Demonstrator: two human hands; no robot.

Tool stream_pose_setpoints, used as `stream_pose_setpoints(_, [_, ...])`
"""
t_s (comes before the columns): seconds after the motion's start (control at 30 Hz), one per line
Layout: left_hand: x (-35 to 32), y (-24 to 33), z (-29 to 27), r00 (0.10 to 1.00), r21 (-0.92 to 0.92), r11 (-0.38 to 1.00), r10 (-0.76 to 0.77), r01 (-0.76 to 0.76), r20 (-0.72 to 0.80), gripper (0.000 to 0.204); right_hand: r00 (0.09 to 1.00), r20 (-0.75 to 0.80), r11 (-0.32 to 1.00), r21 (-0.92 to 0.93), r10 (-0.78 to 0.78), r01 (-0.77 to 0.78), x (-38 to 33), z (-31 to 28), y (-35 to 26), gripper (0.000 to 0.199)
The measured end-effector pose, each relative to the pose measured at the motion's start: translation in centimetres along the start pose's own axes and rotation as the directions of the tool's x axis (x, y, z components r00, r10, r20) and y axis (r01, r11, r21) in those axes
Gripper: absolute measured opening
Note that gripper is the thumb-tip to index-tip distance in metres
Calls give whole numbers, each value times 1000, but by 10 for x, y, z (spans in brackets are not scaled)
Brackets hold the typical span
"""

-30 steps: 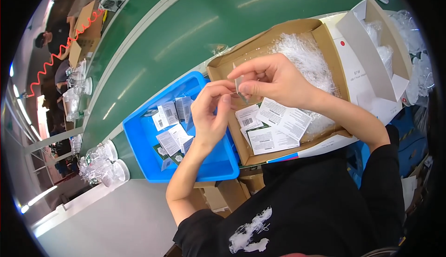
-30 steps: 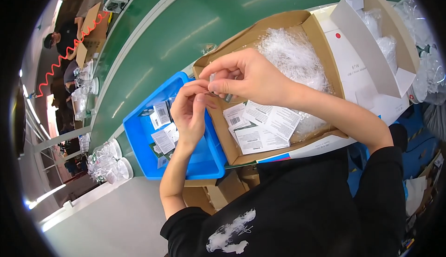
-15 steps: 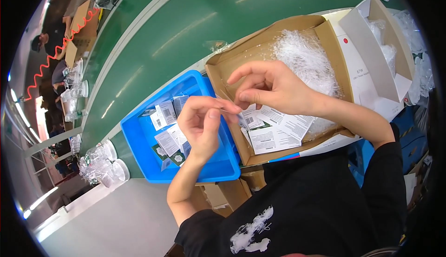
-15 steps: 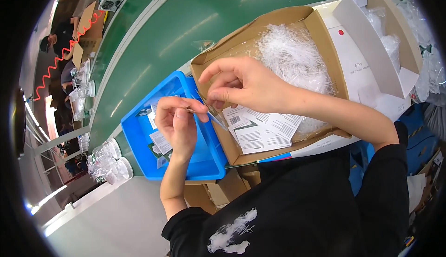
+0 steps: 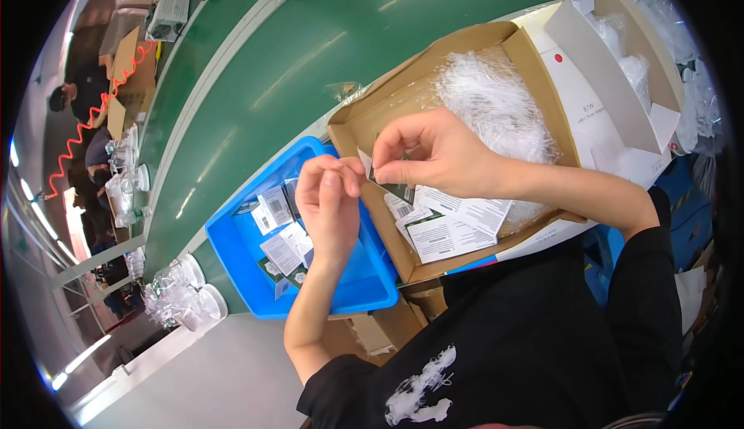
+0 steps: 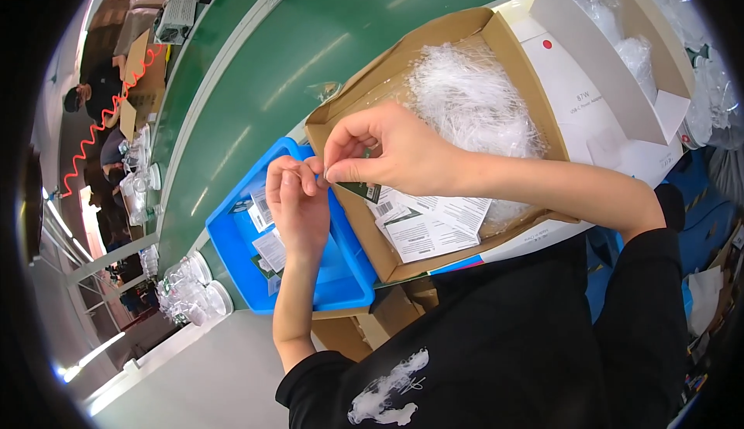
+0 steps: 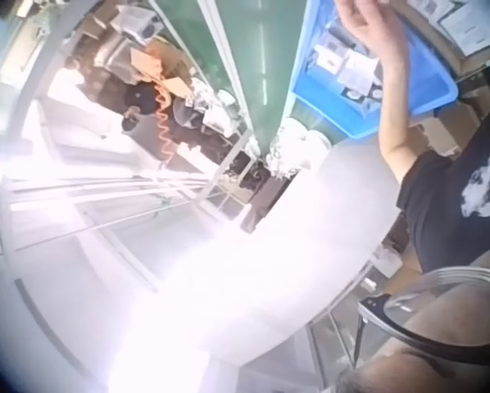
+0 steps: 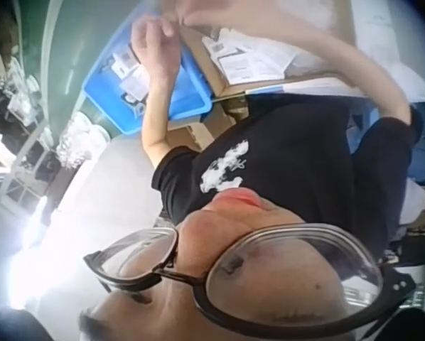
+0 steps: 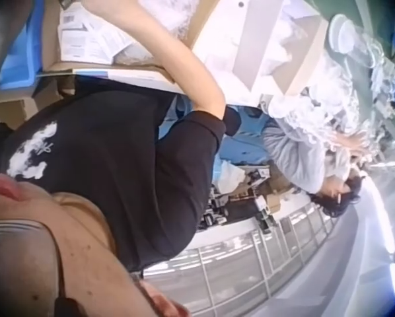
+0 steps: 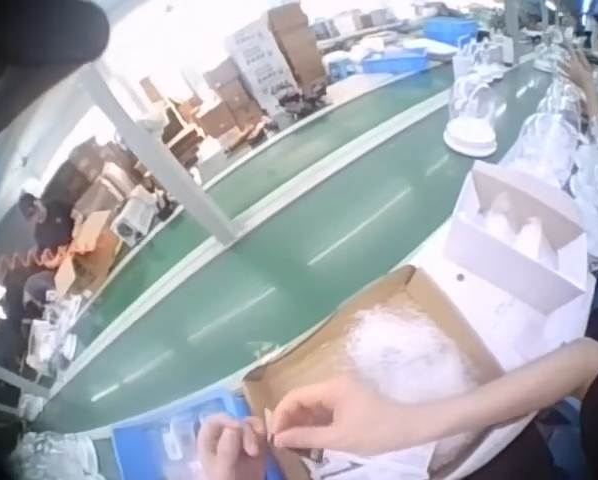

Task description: Assembling or packaging light bulb components on a production line.

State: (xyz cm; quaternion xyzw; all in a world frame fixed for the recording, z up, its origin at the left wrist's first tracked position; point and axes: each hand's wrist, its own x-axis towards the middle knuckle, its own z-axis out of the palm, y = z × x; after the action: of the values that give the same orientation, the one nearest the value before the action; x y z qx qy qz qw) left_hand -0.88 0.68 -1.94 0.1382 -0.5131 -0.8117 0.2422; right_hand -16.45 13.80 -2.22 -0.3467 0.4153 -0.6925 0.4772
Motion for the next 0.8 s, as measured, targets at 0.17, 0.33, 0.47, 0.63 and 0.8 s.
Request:
stream_pose_setpoints(0.17, [-3, 3, 10, 994, 375, 921, 97, -110, 52, 12, 993, -44, 993, 45, 113, -111, 0, -2, -11, 8])
stream_pose_setpoints(0.33, [-5, 5, 17, 999, 435, 900, 34, -25, -14, 14, 997, -68, 998, -43, -45, 42, 0, -2, -6, 8])
stream_pose_setpoints(0.47, [-7, 6, 17, 998, 446, 894, 59, -50, -6, 16, 1000, -8, 981, -194, -21, 19, -3, -2, -10, 9])
stream_pose_setpoints(0.63, [-6, 8, 24, 992, 475, 872, 121, -122, 33, 17, 1000, -18, 984, -174, -25, 21, -3, 0, -10, 10])
stream_pose_setpoints(0.8, [-4, 8, 17, 989, 527, 837, 130, -147, 69, 18, 998, -26, 985, -164, -52, 47, -3, 0, -11, 10])
